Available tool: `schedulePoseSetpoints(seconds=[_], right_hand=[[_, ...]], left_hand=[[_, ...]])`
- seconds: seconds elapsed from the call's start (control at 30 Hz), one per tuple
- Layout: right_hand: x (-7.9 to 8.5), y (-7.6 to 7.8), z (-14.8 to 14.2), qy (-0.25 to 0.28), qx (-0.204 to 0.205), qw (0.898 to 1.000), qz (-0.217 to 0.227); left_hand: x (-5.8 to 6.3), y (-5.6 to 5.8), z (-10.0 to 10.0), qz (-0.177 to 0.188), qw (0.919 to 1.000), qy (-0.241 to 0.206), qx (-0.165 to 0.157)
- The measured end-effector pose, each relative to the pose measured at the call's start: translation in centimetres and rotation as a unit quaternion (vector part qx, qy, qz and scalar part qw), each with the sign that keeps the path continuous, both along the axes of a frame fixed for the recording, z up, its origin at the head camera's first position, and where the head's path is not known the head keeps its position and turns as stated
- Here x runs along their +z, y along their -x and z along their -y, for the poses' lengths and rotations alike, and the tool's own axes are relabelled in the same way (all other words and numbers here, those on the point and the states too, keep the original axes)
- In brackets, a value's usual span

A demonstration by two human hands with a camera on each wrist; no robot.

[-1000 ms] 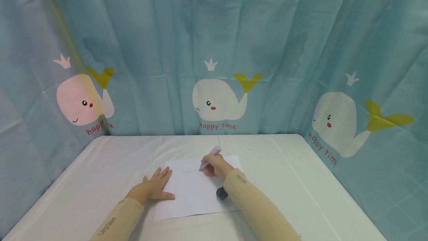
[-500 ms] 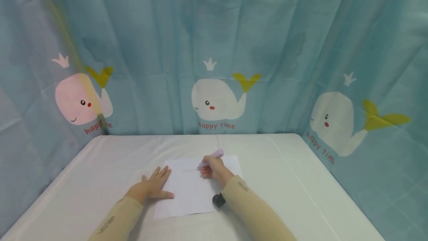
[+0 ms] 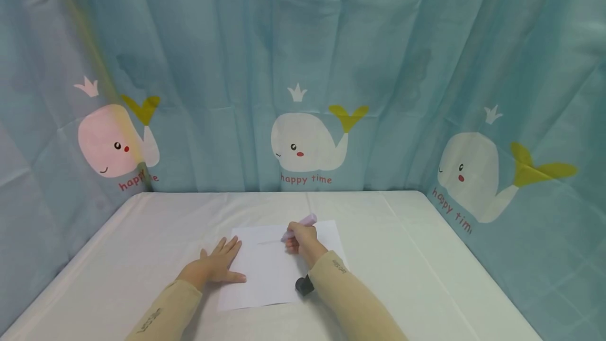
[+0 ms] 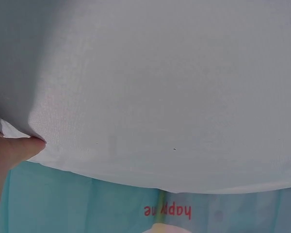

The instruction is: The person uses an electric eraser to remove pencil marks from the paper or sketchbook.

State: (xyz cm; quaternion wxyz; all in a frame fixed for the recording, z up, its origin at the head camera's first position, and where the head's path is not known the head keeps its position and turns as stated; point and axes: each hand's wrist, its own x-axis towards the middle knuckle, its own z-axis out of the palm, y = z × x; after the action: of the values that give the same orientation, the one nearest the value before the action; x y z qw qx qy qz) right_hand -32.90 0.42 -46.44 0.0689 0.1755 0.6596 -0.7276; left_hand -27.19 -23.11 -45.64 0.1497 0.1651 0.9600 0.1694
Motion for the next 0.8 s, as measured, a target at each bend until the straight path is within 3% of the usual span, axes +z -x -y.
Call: schedulePoseSetpoints(seconds=[0.2,0.37,0.67,0.8], right_hand=[[-0.06,0.05,-0.03,-0.019,0.05,0.999,0.005],[0.12,0.01,0.04,-0.018,0.037,0.999,0.008],[0.33,0.08,-0.04,-0.027,0.057,0.998,0.01],[0.28,0.11,-0.73,-0.006,0.056,0.998,0.024]], left_hand=[[-0.2,0.05,0.12,-0.002,1.0,0.008,0.004],[-0.31,0.07,0.1,-0.001,1.0,0.0,0.001],[-0.3,0.21,0.2,-0.003,1.0,0.005,-0.004],[-0.43,0.13,-0.07,0.0,1.0,-0.006,-0.006]])
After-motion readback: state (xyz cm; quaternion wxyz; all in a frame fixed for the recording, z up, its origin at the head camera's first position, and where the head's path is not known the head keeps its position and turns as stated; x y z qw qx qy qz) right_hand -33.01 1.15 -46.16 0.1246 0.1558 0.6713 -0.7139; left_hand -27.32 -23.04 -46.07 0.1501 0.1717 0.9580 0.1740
